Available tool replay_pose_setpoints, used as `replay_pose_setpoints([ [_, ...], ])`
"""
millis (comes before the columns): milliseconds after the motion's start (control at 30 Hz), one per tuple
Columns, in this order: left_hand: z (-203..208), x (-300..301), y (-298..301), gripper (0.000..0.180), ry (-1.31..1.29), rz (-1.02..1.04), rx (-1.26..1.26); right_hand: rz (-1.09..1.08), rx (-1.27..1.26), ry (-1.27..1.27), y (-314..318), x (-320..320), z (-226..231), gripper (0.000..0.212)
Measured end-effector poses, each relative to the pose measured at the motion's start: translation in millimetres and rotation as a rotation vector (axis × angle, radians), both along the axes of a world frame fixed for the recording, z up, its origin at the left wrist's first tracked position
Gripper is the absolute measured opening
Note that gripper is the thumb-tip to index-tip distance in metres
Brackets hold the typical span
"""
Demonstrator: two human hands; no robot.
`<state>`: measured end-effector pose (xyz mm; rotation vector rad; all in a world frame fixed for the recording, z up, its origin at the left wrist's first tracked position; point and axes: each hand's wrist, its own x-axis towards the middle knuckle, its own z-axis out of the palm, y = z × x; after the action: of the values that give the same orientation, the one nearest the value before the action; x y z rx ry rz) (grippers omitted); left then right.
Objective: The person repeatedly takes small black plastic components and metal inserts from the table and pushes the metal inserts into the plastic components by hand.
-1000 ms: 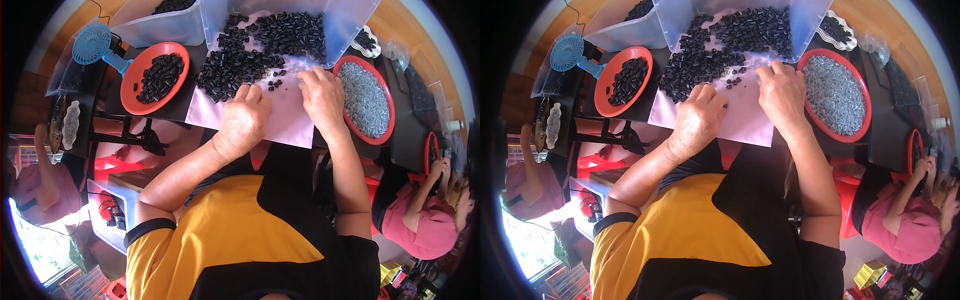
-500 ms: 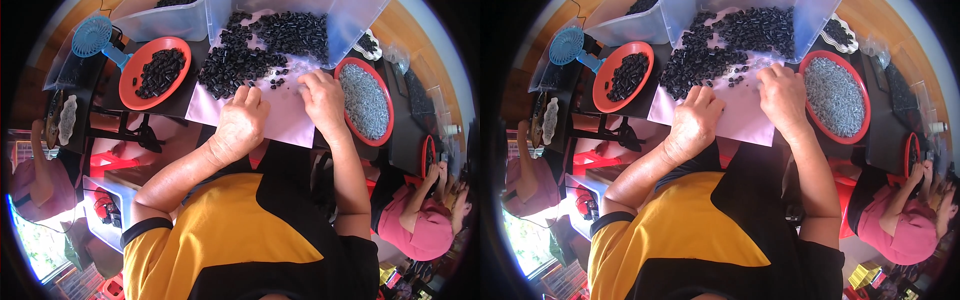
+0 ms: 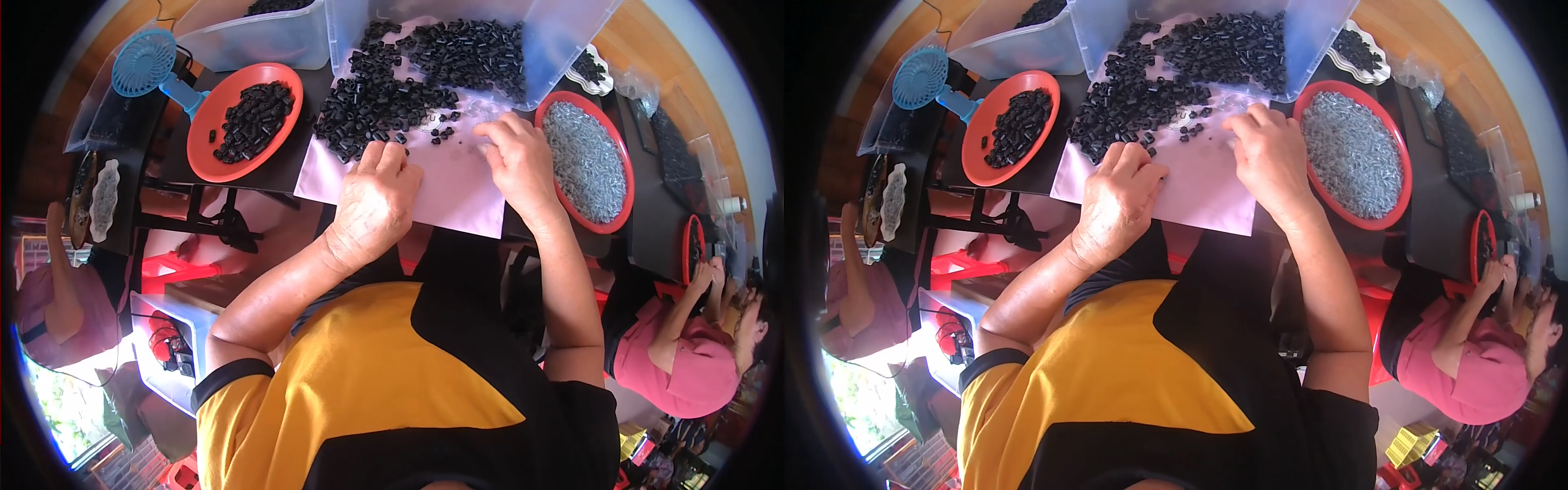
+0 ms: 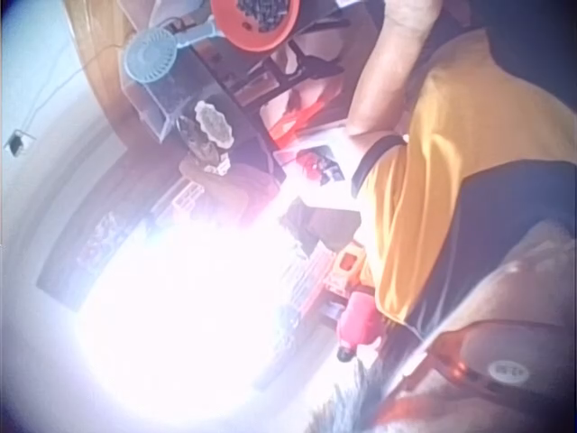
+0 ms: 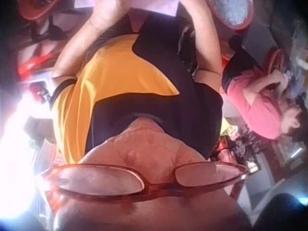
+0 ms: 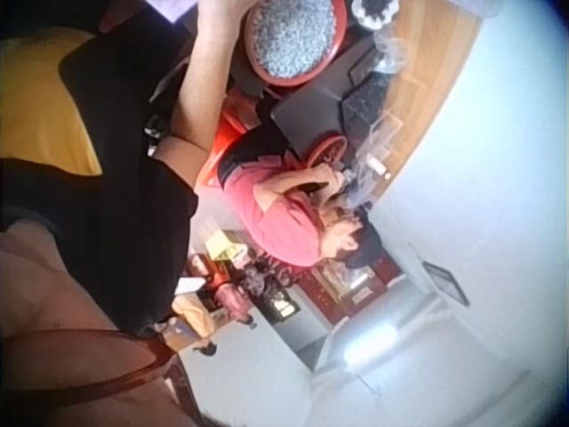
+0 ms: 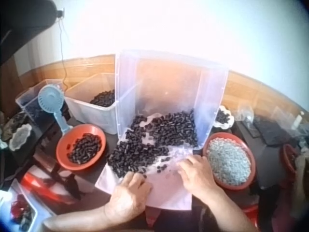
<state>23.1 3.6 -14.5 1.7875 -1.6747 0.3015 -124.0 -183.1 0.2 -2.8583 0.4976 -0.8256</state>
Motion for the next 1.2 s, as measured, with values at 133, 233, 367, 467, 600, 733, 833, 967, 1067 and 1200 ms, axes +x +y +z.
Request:
replay_pose_setpoints([
  [133, -2, 1, 1, 0.014, -0.018, 0.012, 0.004, -0.021, -0.026, -0.048, 2, -10, 2, 0.022],
  [233, 1, 0, 1, 0.015, -0.045, 0.02, 0.029, -0.031, -0.05, 0.037, 9, -14, -2, 0.02],
  [367, 4, 2, 3, 0.018, -0.059, 0.042, 0.103, -0.075, -0.066, 0.032, 13, -12, -3, 0.02],
  [467, 1, 3, 4, 0.018, -0.037, 0.032, 0.077, -0.118, -0.104, 0.052, 10, -6, -4, 0.019],
  [600, -2, 0, 5, 0.021, 0.04, -0.03, -0.004, -0.092, -0.131, 0.08, 7, -7, -6, 0.013],
  [733, 0, 0, 4, 0.02, -0.009, 0.0, 0.016, -0.009, -0.058, -0.016, 21, -15, 7, 0.011],
  [833, 1, 2, 3, 0.019, -0.008, 0.014, 0.088, 0.071, -0.03, -0.041, 35, -15, 15, 0.011],
  [967, -2, -1, 2, 0.02, 0.024, 0.007, 0.029, 0.167, -0.035, -0.067, 53, -8, 16, 0.014],
  [1067, -3, -4, 2, 0.022, 0.001, -0.006, 0.02, 0.177, -0.042, -0.067, 57, -4, 7, 0.017],
  [1200, -4, -1, 4, 0.024, 0.016, -0.053, 0.019, 0.196, -0.043, -0.057, 58, -3, 6, 0.018],
])
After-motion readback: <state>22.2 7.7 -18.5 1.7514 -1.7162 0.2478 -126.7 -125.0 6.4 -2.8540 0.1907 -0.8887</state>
